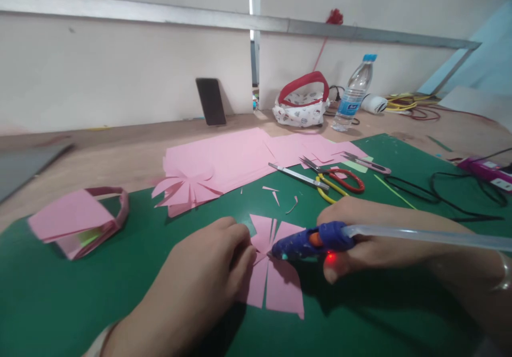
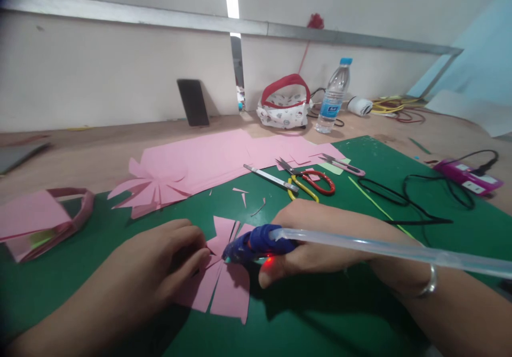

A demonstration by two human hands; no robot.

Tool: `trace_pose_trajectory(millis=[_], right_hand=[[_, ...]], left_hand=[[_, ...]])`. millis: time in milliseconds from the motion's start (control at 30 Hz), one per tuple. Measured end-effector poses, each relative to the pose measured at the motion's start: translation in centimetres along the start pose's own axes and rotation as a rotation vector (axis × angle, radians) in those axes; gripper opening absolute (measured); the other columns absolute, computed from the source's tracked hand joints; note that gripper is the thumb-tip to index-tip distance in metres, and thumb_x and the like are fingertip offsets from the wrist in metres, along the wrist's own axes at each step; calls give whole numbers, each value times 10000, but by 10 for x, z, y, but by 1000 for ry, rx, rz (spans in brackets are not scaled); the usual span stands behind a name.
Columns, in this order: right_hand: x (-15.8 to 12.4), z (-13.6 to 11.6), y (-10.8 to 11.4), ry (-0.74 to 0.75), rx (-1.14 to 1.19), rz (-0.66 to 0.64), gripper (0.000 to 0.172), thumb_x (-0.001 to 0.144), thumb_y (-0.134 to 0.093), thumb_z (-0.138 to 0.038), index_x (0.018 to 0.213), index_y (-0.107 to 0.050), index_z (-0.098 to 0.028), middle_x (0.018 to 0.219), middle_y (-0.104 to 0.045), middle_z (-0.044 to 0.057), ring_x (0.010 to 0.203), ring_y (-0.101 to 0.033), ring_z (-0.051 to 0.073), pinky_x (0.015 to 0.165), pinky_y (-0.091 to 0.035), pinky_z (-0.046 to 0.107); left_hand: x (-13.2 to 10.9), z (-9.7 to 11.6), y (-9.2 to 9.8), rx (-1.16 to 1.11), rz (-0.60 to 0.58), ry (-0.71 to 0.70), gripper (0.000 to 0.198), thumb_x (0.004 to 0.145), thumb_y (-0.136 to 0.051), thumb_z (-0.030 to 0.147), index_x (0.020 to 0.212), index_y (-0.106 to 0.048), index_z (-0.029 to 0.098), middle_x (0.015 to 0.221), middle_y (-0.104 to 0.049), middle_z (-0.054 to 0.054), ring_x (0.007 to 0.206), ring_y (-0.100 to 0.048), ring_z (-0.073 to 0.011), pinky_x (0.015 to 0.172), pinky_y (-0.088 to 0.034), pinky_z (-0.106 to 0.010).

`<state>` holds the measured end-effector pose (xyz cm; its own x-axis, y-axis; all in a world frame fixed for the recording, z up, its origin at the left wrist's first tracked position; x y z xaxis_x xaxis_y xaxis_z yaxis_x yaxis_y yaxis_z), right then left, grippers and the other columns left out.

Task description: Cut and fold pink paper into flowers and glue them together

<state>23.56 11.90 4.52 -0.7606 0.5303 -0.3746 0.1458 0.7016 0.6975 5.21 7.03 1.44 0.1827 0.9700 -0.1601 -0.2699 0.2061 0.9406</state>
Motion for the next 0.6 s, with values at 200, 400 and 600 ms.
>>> trace_pose_trajectory(millis=[200,400,600], right_hand=[[0,-1,0,-18,-13,-8,353,725,-650,-497,684,-596,-150,624,-531,-31,513,-452,86,430,-311,176],[0,-1,-1,-13,-14,-15,354,737,-641,-506,691,-606,-156,614,-533,-31,517,-445,89,432,-305,178],[0,-1,-1,12,2,-19,342,738,-649,-487,691,-609,-150,610,-532,-28,513,-445,90,429,-307,175]], left_hand=[[3,0,-2,-26,-4,-9,225,848,-421,298,700,-571,221,734,-552,-14,678,-512,-193,597,-350,-313],[4,-2,-2,-26,1,-11,223,850,-422,300,701,-568,220,734,-556,-11,679,-513,-186,599,-356,-307],[-15,13,3,173,120,-71,230,842,-442,295,668,-577,227,712,-571,-19,617,-522,-176,507,-316,-287]])
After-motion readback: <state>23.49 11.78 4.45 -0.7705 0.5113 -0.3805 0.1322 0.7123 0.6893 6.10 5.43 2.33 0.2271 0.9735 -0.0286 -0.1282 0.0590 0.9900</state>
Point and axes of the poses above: each hand's wrist, its own x-axis towards the middle knuckle, its own y-axis out of the back of the hand, z = x × y, the point moved 5 cm from there along x, towards the middle knuckle
